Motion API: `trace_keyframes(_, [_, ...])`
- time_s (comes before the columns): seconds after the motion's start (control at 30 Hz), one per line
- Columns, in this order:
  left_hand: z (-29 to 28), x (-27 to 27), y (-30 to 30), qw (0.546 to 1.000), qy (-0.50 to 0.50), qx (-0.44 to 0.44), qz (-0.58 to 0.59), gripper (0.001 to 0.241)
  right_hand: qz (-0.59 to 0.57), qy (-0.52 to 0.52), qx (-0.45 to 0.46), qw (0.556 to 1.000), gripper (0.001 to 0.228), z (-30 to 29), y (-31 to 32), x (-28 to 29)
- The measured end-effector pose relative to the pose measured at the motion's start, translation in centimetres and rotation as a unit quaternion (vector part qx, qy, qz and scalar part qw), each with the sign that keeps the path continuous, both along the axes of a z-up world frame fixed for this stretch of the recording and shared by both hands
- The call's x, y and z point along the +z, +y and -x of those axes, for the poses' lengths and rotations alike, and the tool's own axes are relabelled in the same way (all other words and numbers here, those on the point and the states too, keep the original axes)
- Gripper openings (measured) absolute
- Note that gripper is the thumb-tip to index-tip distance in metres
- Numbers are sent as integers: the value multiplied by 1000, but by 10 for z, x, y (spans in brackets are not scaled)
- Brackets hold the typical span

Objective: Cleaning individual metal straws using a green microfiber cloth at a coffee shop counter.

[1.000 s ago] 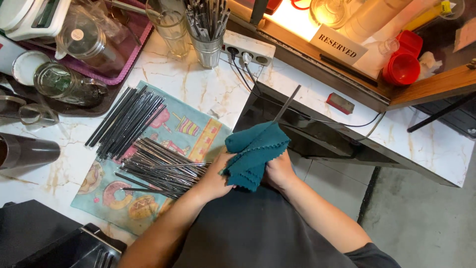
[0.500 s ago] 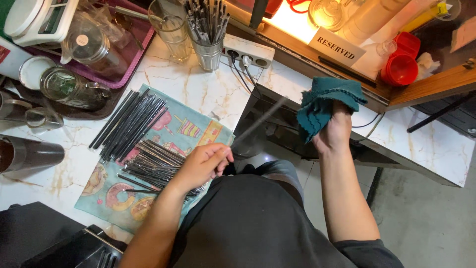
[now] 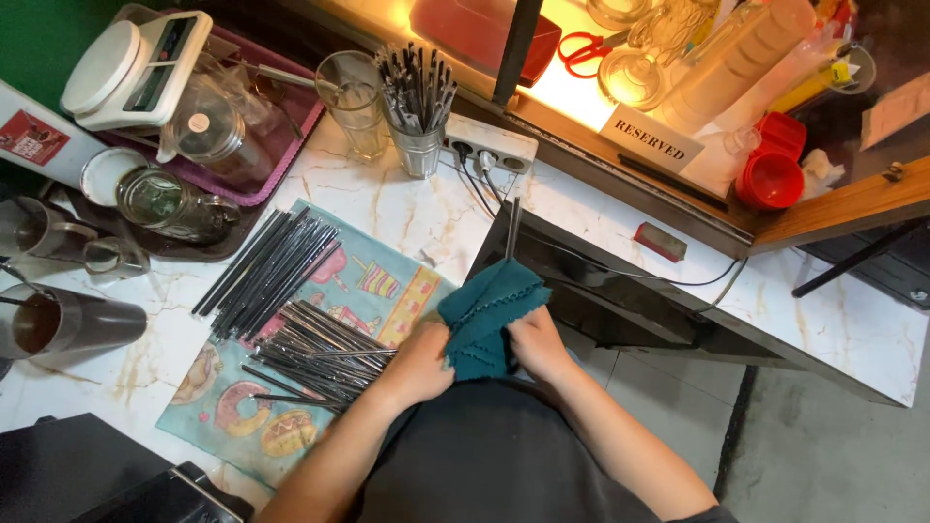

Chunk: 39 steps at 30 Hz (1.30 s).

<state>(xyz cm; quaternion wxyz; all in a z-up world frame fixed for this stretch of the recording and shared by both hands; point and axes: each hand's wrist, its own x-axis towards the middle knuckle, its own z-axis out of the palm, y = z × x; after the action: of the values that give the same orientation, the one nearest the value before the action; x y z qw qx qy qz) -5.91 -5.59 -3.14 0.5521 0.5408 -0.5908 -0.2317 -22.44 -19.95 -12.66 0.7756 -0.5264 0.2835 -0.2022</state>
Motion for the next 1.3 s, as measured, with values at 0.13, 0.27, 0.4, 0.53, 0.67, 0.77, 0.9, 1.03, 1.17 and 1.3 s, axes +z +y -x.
trace_keyframes(0.13, [-26,4,4,888,-71,36,-453,29,36,-1,46,998,21,8,-16,24])
trace_keyframes(0.27, [-27,14,4,936,263,96,-214,29,134,41,174,975,27,-8,2,86])
trace_keyframes(0.4, [-18,-3,1,930,311,120,-154,32,360,29,257,896,25,-18,10,97])
trace_keyframes(0.53, [-27,-5,6,923,330,116,-163,36,394,48,290,871,21,-14,-8,105])
trace_keyframes(0.67, [-38,2,12,932,320,100,-141,37,360,127,331,863,17,-4,-27,109])
trace_keyframes(0.77, [-42,4,15,932,319,104,-138,36,370,125,334,858,18,6,-36,104])
trace_keyframes(0.9, [-54,1,17,908,394,92,-108,34,346,135,289,882,19,19,-55,97])
trace_keyframes(1.03, [-72,19,23,897,411,156,-44,32,217,127,218,943,20,57,-78,53])
trace_keyframes(1.17, [-62,20,13,890,442,107,17,34,-61,19,41,997,37,15,-45,80])
trace_keyframes(1.3, [-19,17,-16,866,492,-11,-87,41,-355,-85,-47,930,42,4,-20,-41])
